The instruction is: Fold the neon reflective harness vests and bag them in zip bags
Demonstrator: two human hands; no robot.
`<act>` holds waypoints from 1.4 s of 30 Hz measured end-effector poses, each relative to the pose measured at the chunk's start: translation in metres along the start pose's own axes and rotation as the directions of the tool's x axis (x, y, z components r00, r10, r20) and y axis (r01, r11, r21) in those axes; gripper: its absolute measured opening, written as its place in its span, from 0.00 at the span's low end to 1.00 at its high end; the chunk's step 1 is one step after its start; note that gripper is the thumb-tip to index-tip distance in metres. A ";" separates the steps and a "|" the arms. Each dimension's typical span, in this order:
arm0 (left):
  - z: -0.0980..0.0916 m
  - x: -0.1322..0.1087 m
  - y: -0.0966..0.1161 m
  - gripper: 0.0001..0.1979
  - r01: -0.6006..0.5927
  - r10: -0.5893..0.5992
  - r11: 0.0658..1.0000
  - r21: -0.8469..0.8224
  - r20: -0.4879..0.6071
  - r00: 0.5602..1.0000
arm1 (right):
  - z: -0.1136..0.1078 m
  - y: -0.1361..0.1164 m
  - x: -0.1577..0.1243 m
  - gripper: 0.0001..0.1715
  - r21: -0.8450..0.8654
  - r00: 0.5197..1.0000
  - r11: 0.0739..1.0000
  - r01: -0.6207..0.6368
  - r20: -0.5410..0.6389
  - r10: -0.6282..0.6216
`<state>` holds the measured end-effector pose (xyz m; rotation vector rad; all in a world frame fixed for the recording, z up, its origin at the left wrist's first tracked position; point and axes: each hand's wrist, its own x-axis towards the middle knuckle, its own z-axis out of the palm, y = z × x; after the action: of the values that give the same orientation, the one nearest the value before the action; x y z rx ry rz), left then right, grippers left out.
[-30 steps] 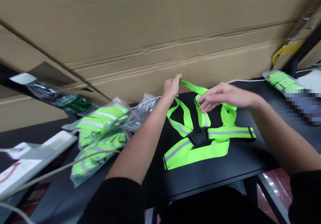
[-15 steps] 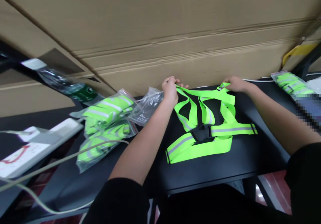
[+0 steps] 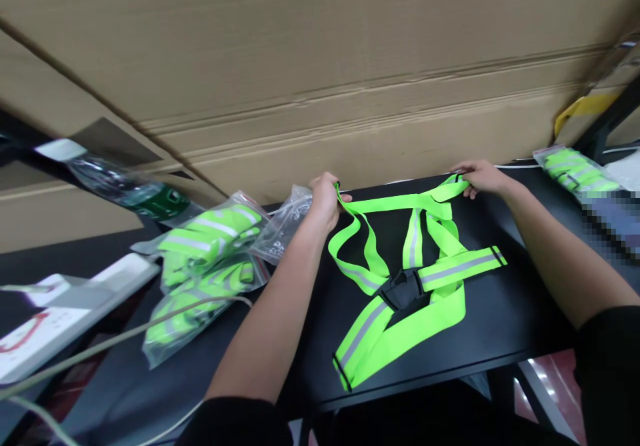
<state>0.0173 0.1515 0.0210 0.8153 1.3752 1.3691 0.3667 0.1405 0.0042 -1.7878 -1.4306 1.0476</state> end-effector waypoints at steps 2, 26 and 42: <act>0.000 -0.004 0.003 0.07 0.014 -0.015 1.000 -0.020 -0.002 1.000 | 0.004 0.002 0.000 0.16 0.026 0.999 1.000 -0.002 -0.038 0.003; 0.006 -0.022 0.031 0.07 -0.101 0.130 0.949 -0.299 0.078 0.988 | 0.051 -0.030 -0.020 0.17 -0.190 0.895 0.901 0.391 -0.150 -0.420; 0.112 -0.031 0.058 0.08 -0.564 0.497 0.822 -0.078 0.582 0.644 | 0.051 -0.109 -0.083 0.29 0.412 0.898 0.798 0.440 -0.177 -0.404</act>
<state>0.1212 0.1650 0.0971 1.6664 0.7356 1.3016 0.2612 0.0835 0.0876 -1.1009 -1.3251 0.9512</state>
